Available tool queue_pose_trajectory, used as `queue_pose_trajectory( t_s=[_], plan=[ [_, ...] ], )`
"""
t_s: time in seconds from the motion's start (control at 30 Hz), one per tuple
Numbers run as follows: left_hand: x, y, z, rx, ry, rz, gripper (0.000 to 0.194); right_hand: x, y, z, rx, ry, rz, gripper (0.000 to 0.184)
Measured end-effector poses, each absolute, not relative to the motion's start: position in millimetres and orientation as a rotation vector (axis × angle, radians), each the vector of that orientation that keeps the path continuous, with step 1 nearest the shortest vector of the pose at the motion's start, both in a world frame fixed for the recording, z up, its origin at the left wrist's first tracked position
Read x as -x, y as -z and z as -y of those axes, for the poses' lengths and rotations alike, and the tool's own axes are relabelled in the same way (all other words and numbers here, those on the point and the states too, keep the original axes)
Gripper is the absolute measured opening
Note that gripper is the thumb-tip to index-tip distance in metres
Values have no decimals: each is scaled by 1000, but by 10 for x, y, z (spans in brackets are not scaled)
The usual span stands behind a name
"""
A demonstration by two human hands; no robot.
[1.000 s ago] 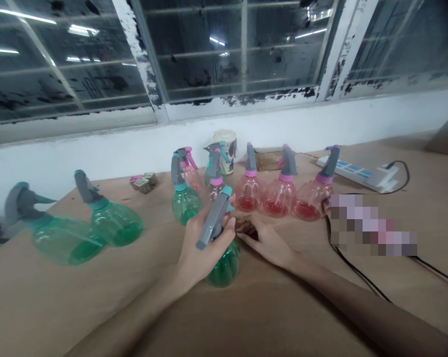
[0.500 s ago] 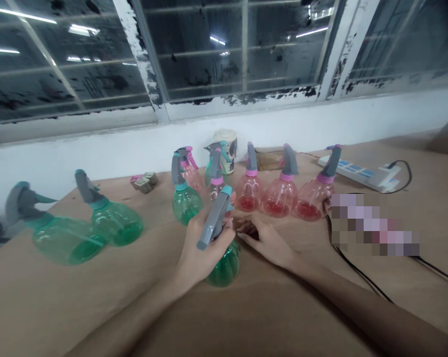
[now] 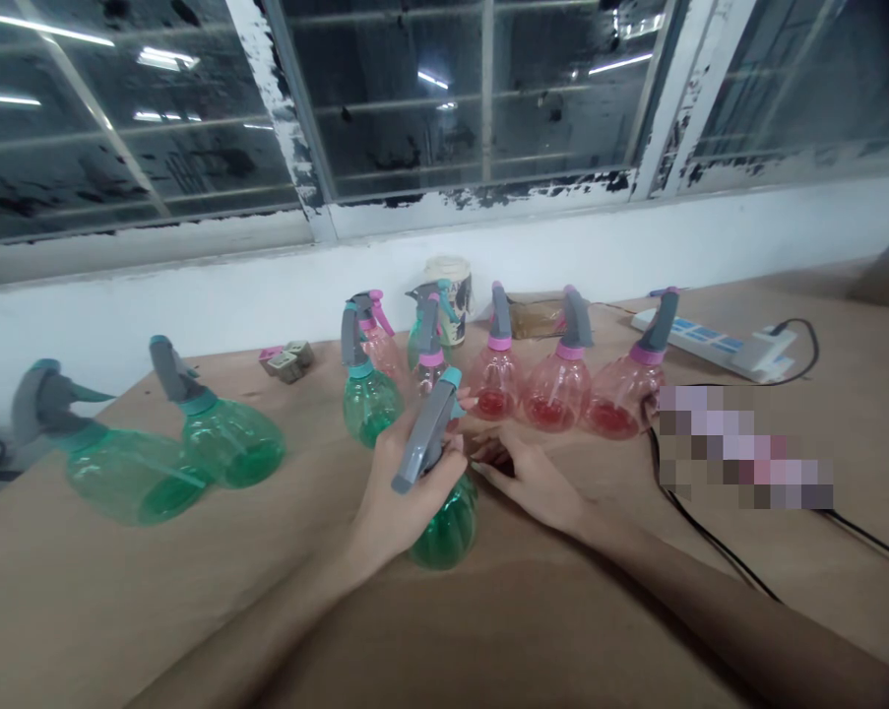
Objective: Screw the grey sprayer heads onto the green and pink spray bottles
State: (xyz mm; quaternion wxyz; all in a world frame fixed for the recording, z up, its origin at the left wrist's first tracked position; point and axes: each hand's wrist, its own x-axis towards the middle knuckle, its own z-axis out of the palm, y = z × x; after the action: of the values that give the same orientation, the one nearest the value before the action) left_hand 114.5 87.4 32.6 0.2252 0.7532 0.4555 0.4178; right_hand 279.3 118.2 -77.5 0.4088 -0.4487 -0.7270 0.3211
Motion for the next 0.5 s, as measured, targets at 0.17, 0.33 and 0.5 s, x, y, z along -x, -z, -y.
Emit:
queue_pose_trajectory(
  t_s=[0.17,0.33,0.5],
  plan=[
    [-1158,-372,-874,-2074,-1149,-1266,11,-2791,781,-1183,1133,-812,1830,18],
    [-1154,-370,-870,-2127,-1121,-1284,7,-2793,768,-1173,1127,-804,1834,19],
    [-1134,-398,-854,-2142,-1098,-1290,8,-2788,764,-1173,1116,-813,1833,18]
  ],
)
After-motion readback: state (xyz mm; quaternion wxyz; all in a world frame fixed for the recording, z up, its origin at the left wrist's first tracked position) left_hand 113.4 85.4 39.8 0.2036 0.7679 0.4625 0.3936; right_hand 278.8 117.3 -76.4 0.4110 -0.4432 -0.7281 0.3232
